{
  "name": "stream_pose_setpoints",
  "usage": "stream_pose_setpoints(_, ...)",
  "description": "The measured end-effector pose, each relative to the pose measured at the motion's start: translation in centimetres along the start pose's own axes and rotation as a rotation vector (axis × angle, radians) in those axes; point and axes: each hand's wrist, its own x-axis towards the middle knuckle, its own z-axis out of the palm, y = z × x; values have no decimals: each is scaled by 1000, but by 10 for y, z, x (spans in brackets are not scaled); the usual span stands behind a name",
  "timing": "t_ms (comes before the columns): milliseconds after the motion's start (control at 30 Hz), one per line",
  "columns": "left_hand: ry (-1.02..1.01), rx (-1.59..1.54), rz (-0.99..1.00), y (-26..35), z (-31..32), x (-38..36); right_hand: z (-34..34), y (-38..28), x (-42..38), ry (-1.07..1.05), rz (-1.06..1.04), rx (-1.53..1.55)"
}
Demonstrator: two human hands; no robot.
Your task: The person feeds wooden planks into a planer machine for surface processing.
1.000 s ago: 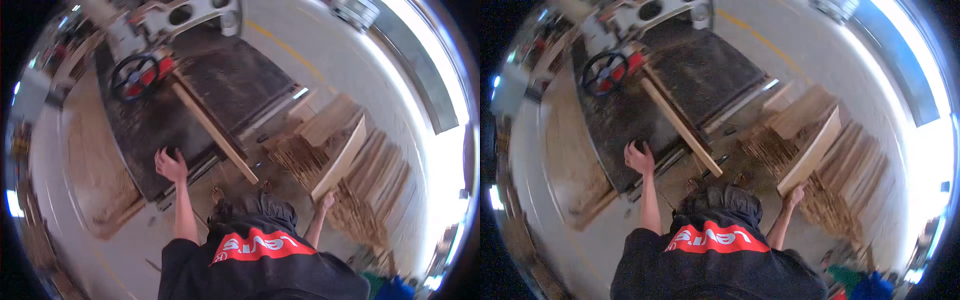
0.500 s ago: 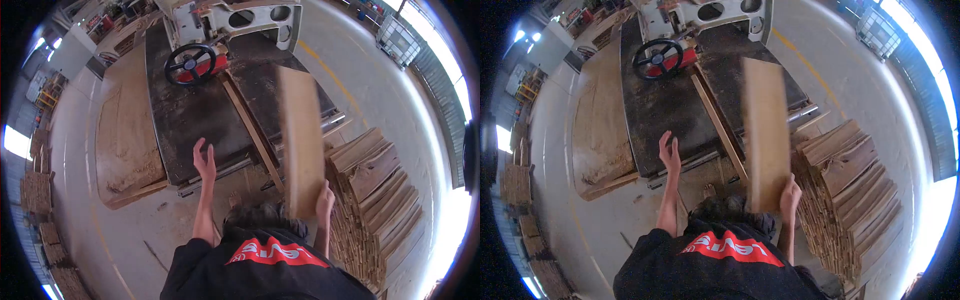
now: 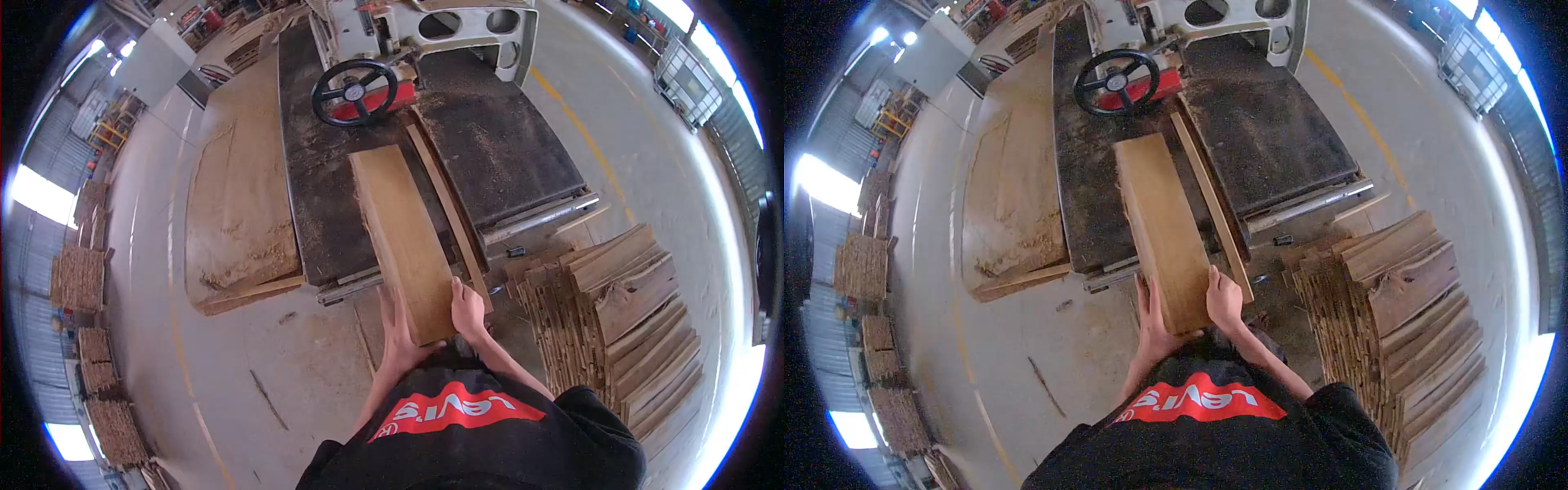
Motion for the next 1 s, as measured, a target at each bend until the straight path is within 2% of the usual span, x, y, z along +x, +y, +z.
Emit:
stream_pose_setpoints(67, 5, 52, -21, -14, 11, 4, 1, -3, 2, -28, 9, 11)
stream_pose_setpoints(167, -9, 71, 31, -38, 18, 19, 19, 27, 17, -123, -24, -82)
stream_pose_setpoints(200, 14, 100, 58, -45, 22, 24, 11, 17, 18, -223, -45, -120)
stream_pose_setpoints(300, 31, 207, 65, -55, 27, 45, 7, -1, 5, -254, -179, -255)
stream_pose_setpoints(333, 19, 245, 59, -59, 28, 53, -5, -26, -2, -266, -256, -271)
stream_pose_setpoints(433, -26, 219, 51, -91, 47, 77, -7, -48, -4, -237, -708, -140)
stream_pose_setpoints(467, -7, 230, 103, -98, 54, 83, -12, -58, 1, -319, -833, -183)
stream_pose_setpoints(533, 42, 263, 211, -107, 56, 103, 5, -52, 25, -225, -787, -144)
stream_pose_setpoints(633, -2, 395, 157, -101, 45, 126, 33, -48, 77, -80, -741, -126)
stream_pose_setpoints(700, -65, 374, 101, -92, 33, 138, 52, -38, 109, -17, -695, -80)
stream_pose_setpoints(833, -127, 511, 51, -99, 27, 181, 77, -41, 151, 77, -738, 47)
stream_pose_setpoints(1000, -209, 563, -38, -94, 13, 223, 100, -64, 189, 254, -835, 8)
